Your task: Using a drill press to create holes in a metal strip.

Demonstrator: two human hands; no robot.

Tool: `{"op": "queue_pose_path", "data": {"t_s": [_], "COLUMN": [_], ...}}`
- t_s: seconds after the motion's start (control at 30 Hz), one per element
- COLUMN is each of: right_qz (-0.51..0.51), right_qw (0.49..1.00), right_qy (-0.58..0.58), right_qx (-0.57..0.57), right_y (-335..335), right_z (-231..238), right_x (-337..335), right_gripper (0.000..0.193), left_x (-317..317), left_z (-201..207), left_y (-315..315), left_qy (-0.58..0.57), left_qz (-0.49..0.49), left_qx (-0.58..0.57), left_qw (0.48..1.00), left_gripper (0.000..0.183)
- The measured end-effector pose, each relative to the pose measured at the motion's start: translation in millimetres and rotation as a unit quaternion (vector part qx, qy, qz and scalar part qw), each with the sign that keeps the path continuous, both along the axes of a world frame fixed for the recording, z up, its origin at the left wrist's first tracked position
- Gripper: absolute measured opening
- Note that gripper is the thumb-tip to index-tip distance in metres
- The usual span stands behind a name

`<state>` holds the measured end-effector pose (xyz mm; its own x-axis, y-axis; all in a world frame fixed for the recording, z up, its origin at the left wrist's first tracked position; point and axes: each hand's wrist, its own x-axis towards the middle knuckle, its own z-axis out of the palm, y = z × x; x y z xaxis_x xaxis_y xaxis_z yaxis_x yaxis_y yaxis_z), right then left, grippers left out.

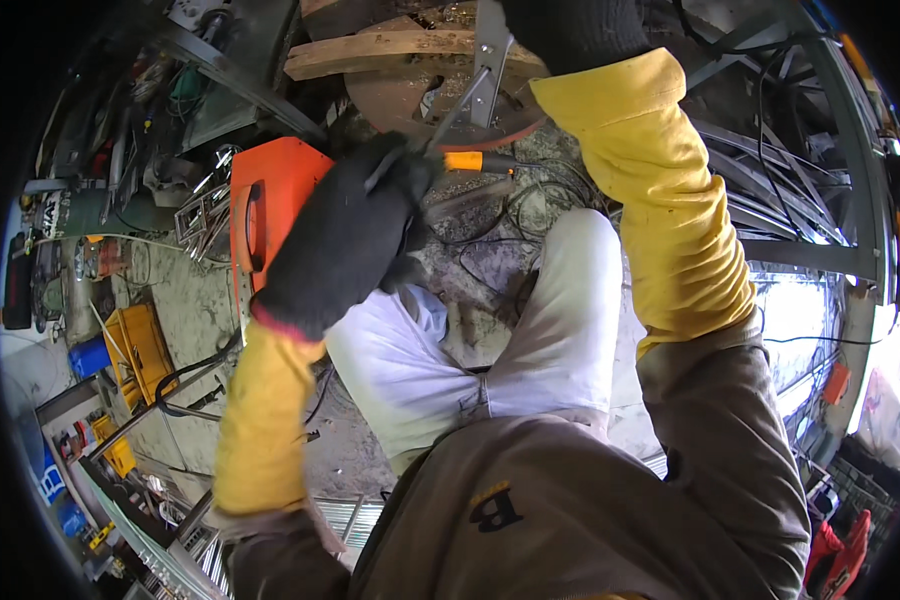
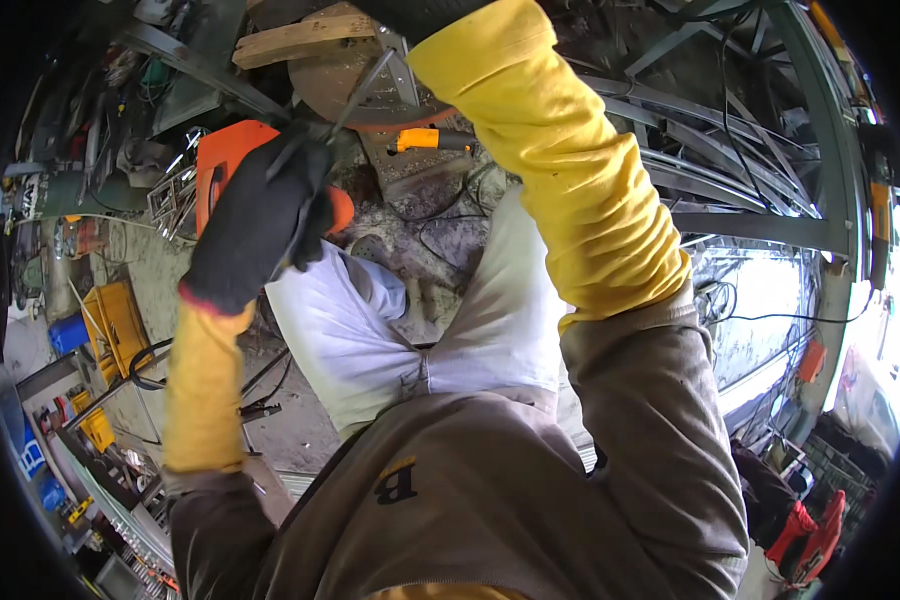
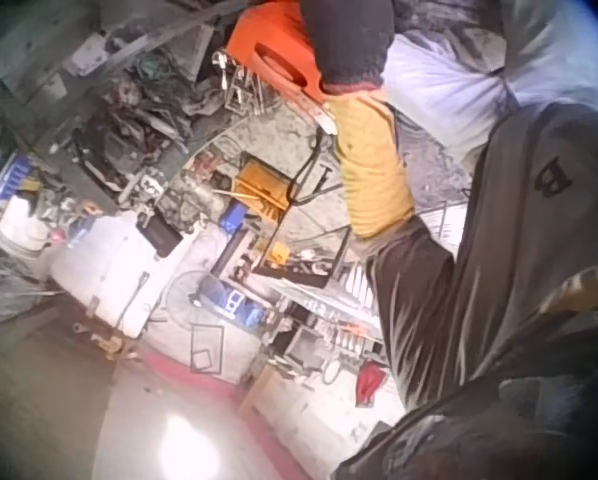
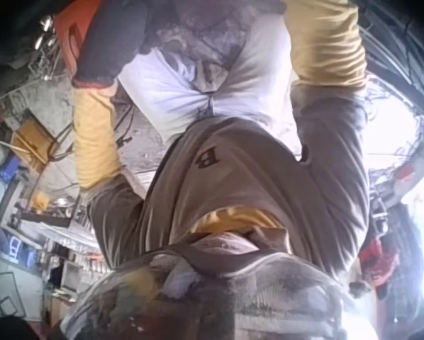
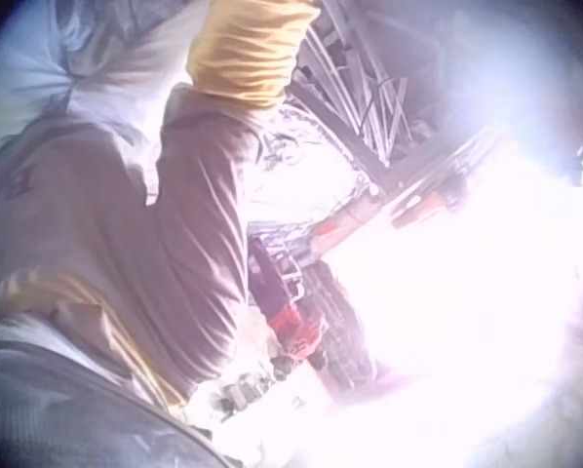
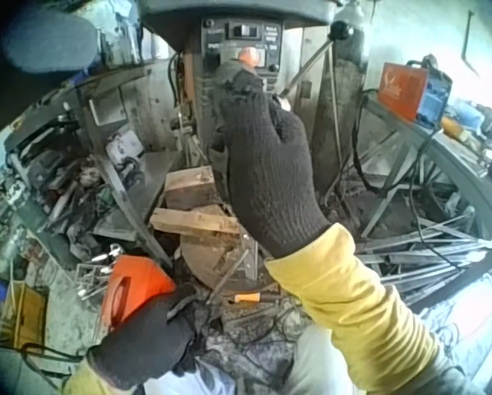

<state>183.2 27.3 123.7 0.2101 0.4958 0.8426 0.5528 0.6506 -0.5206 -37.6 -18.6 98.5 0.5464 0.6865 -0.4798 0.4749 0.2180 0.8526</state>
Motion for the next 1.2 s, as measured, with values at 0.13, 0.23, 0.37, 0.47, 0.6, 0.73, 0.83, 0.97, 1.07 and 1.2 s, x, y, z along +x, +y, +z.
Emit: {"op": "queue_pose_path", "data": {"t_s": [0.13,0.23,0.37,0.47,0.6,0.73,0.83,0.97,1.07,1.2], "right_qz": [0.007,0.017,0.009,-0.006,-0.024,-0.134,-0.234,0.155,0.103,0.093], "right_qw": [1.0,0.999,1.0,1.0,0.995,0.96,0.887,0.976,0.983,0.979], "right_qy": [0.019,0.027,0.02,-0.018,-0.083,-0.177,-0.223,0.139,0.138,0.164], "right_qx": [-0.001,-0.008,-0.015,0.008,0.047,0.169,0.33,-0.058,-0.068,-0.08], "right_y": [2,5,4,3,13,20,63,20,15,12], "right_z": [6,8,-1,3,11,7,10,19,24,22], "right_x": [-1,-9,3,6,1,0,7,-56,-72,-25], "right_gripper": [0.036,0.035,0.032,0.031,0.029,0.021,0.023,0.042,0.043,0.046], "left_x": [-12,15,30,-17,12,24,8,13,27,-12], "left_z": [9,-27,-58,-15,-4,-47,-30,-37,-46,-20], "left_y": [7,28,51,11,4,39,21,28,40,34], "left_qy": [0.151,0.061,-0.176,-0.236,-0.17,-0.07,0.034,0.133,0.102,0.086], "left_qz": [-0.125,-0.125,-0.126,0.008,0.074,-0.123,-0.125,-0.096,-0.136,-0.237], "left_qx": [0.496,0.647,0.441,-0.147,-0.112,0.562,0.589,0.643,0.723,0.636], "left_qw": [0.846,0.75,0.871,0.96,0.976,0.815,0.798,0.748,0.67,0.73], "left_gripper": [0.012,0.009,0.02,0.043,0.028,0.016,0.017,0.017,0.016,0.018]}}
